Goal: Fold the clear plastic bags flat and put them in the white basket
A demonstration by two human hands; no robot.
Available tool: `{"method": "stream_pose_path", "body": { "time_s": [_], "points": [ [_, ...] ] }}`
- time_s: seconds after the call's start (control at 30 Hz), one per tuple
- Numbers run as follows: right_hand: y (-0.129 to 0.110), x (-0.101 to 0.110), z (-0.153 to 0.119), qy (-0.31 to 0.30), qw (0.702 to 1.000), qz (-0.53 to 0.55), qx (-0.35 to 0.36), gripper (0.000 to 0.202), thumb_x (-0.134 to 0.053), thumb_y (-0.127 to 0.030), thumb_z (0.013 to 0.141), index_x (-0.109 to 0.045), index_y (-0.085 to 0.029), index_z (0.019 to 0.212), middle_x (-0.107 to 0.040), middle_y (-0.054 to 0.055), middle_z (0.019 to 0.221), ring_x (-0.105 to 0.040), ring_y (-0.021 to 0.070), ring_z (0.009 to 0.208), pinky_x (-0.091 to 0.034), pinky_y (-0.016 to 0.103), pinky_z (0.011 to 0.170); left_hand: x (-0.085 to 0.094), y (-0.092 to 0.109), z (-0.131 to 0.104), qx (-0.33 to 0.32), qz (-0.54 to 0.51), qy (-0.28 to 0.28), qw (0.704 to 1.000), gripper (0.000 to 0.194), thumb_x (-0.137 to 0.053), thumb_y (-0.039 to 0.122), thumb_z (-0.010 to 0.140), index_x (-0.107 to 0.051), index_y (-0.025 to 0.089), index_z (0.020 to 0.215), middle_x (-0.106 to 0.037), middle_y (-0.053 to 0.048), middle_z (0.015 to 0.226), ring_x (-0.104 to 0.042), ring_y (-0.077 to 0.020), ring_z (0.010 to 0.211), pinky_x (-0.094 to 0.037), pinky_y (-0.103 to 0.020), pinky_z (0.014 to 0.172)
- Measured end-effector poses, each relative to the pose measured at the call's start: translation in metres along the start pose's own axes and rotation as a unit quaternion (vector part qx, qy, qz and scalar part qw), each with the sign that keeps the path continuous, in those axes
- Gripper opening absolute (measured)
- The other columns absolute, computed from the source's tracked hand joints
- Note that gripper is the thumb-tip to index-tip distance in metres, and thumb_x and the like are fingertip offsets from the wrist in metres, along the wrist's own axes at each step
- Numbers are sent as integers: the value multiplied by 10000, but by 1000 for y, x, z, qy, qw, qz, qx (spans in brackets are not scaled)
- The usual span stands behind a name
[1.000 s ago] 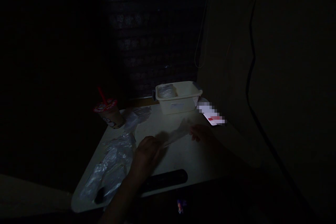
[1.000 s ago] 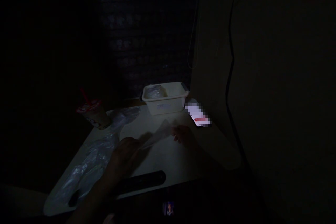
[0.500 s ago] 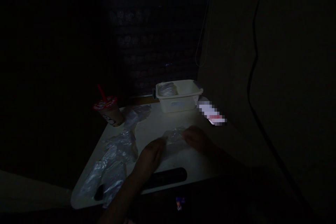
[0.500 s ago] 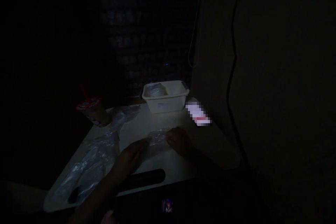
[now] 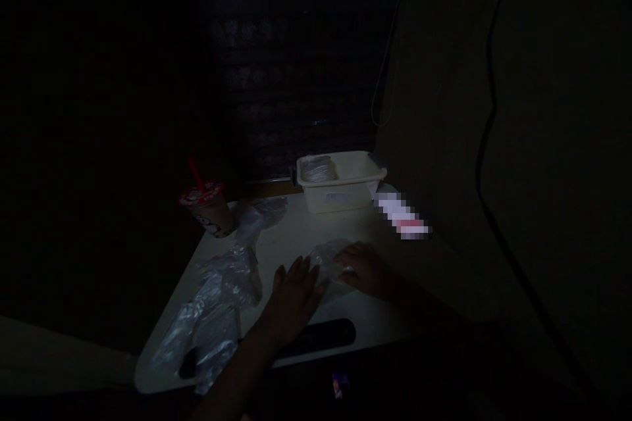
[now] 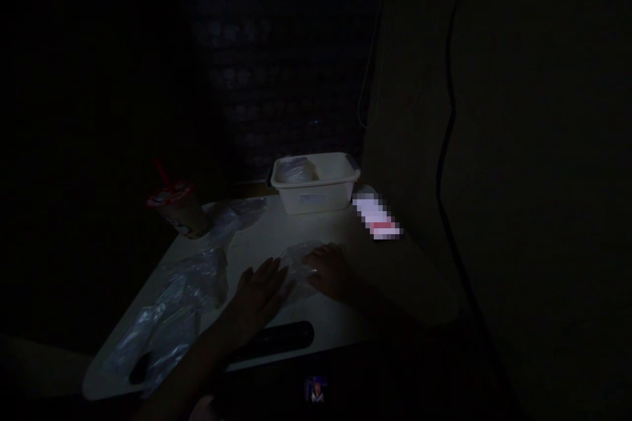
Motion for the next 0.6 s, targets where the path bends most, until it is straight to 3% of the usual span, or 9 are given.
{"method": "stream_pose_path", "body": {
  "time_s": [0.13, 0.33, 0.47, 0.6],
  "points": [
    [-3, -4, 1, -24, 1000, -9, 15, 76, -515, -205, 670, -584, -193, 699, -587, 10, 731, -475, 162, 754, -279, 304, 686, -3, -5, 1, 17, 3, -6, 1000, 465, -153, 431, 829, -314, 231, 1216, -252, -87, 1317, -150, -256, 1211, -169, -506, 912],
    [-14, 22, -16, 16, 995, 19, 100, 110, -478, -233, 712, -566, -179, 675, -583, 17, 754, -477, 132, 742, -278, 291, 686, 9, -19, 1, 87, 58, 19, 994, 412, -200, 351, 832, -436, 192, 1129, -311, -90, 1290, -194, -262, 1196, -163, -494, 917],
    [-9, 26, -31, -2, 996, -35, 78, 154, -433, -222, 739, -573, -188, 684, -588, 16, 740, -478, 138, 742, -273, 302, 671, 19, -26, 2, 124, 80, 29, 989, 402, -215, 349, 827, -439, 190, 1121, -341, -91, 1271, -223, -267, 1181, -183, -496, 904],
    [-9, 16, -43, -45, 993, -89, 68, 191, -423, -207, 728, -576, -179, 618, -591, 43, 704, -475, 154, 729, -282, 321, 672, 22, -31, 5, 135, 91, 40, 986, 386, -243, 361, 819, -462, 200, 1094, -375, -85, 1247, -257, -274, 1161, -188, -500, 897]
  ]
}}
Point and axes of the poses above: each hand's wrist, its own z-axis towards the middle knuckle, its own x-axis out of the back of the hand, y = z × x, the point moved 10 cm from there along z, towards the middle knuckle
